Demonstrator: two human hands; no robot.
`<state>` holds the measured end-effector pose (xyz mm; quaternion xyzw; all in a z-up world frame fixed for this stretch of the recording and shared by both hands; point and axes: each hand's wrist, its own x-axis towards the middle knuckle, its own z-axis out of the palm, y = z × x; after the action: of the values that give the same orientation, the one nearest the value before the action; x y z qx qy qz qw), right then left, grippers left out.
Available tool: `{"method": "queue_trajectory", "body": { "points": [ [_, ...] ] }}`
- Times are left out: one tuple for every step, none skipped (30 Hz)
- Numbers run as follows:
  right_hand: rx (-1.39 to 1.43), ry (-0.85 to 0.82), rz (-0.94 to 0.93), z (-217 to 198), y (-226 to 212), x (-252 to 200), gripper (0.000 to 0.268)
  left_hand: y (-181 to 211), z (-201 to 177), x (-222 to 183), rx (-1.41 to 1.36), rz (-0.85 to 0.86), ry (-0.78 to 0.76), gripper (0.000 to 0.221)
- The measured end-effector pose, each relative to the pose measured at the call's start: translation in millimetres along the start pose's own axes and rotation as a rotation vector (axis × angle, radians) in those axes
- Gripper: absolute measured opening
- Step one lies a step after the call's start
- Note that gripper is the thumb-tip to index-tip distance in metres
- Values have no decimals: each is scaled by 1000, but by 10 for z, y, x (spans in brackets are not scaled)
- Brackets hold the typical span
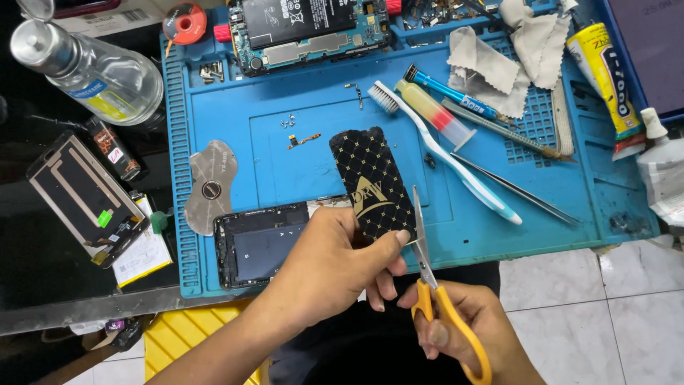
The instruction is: Repairing a mobile phone by cutting decorative film, applying adhesive tape, and securing internal components using tweezers.
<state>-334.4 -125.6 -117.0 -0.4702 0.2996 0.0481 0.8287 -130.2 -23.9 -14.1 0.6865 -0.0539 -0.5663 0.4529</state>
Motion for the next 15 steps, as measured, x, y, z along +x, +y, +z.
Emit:
{"method": "queue_trajectory", "body": {
  "points": [
    [-142,112,15,57,-57,-26,49,-28,4,18,-9,28,-10,39],
    [-142,113,14,117,-63,-41,49,-36,7,20,-8,28,-11,39],
    [-158,231,49,180,-69,-55,48,-40,9,25,-30,47,-20,38],
    [-174,348,85,242,-75,-69,50,-44,11,29,-52,66,-30,37],
    [-172,349,85,234,-66,-67,50,-50,0,30,-51,65,-30,37],
    [-180,314,46,227,-56,-66,48,-57,-11,31,-49,77,-37,37],
    [-187,279,7,221,-47,-63,46,-63,-24,31,-48,88,-43,37],
    [-186,279,7,181,-32,-55,46,-77,-33,36,-47,87,-43,37],
    [-171,223,-10,139,-18,-46,43,-91,-41,42,-51,102,-55,37],
    [-156,167,-27,99,-3,-37,40,-105,-50,48,-55,116,-66,36],
    [-156,167,-26,92,-19,-38,40,-80,-50,38,-55,116,-66,36],
    [-157,147,-29,86,-34,-38,39,-54,-51,28,-31,84,-57,37],
    [-159,127,-32,79,-50,-38,39,-30,-52,18,-7,53,-47,39],
    [-160,127,-32,69,-57,-33,39,-38,-55,26,-8,53,-46,39],
    [-138,102,-41,60,-60,-31,44,-48,-57,33,-10,68,-48,38]
  ]
}}
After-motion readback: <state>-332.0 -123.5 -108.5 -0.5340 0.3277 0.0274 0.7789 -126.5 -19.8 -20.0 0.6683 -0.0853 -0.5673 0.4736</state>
